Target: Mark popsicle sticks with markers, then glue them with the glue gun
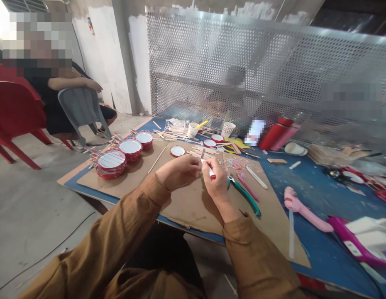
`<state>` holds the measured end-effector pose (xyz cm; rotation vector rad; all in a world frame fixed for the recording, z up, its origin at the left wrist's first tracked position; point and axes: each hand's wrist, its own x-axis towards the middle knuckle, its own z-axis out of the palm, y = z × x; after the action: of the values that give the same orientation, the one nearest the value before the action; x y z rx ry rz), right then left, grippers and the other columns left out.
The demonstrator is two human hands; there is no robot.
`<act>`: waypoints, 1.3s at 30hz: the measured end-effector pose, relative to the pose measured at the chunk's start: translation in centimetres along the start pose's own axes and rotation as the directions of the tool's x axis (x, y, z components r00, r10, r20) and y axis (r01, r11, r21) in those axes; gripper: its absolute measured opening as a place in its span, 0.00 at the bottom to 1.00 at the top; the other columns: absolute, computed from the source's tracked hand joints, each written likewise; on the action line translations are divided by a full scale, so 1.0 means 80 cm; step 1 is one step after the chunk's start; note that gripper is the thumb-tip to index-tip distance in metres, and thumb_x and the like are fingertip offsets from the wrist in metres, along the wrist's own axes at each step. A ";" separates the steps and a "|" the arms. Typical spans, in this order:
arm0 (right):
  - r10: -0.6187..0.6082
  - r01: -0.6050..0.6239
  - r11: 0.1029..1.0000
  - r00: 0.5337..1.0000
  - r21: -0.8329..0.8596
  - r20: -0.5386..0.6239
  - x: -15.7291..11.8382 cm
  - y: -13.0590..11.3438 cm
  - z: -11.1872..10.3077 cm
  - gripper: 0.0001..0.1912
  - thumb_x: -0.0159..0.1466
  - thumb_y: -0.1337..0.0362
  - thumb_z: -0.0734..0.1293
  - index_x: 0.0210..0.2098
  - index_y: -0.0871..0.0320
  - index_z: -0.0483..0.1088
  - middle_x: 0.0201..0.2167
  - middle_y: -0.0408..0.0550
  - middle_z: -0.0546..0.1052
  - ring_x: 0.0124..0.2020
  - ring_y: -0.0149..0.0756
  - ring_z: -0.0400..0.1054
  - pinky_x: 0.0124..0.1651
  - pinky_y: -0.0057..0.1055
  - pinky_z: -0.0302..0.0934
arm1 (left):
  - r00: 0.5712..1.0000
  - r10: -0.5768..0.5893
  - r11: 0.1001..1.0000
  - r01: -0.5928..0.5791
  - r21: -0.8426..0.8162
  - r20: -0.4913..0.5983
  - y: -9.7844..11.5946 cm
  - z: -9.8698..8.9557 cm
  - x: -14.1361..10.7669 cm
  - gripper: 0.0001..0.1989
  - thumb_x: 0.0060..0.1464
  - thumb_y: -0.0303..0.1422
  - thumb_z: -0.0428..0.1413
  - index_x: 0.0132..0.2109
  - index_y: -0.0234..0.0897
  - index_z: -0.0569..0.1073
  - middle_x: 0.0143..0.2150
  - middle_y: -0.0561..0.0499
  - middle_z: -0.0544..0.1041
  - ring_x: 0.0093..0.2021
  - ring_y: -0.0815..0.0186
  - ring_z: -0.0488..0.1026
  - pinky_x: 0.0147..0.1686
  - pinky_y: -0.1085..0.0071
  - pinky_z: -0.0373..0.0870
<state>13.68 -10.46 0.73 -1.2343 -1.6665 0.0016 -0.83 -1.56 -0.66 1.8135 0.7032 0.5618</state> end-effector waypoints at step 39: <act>0.061 -0.061 0.998 0.998 0.015 0.014 0.001 0.002 0.002 0.09 0.66 0.56 0.62 0.33 0.52 0.67 0.23 0.43 0.74 0.28 0.40 0.73 0.33 0.33 0.66 | 0.998 0.060 0.981 -0.065 0.183 0.033 -0.005 -0.006 0.008 0.09 0.51 0.30 0.52 0.25 0.33 0.70 0.23 0.52 0.72 0.25 0.70 0.66 0.28 0.74 0.60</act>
<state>13.69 -10.21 0.61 -1.2754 -1.6370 0.0599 -0.75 -0.66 -0.81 2.0171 0.7003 0.5262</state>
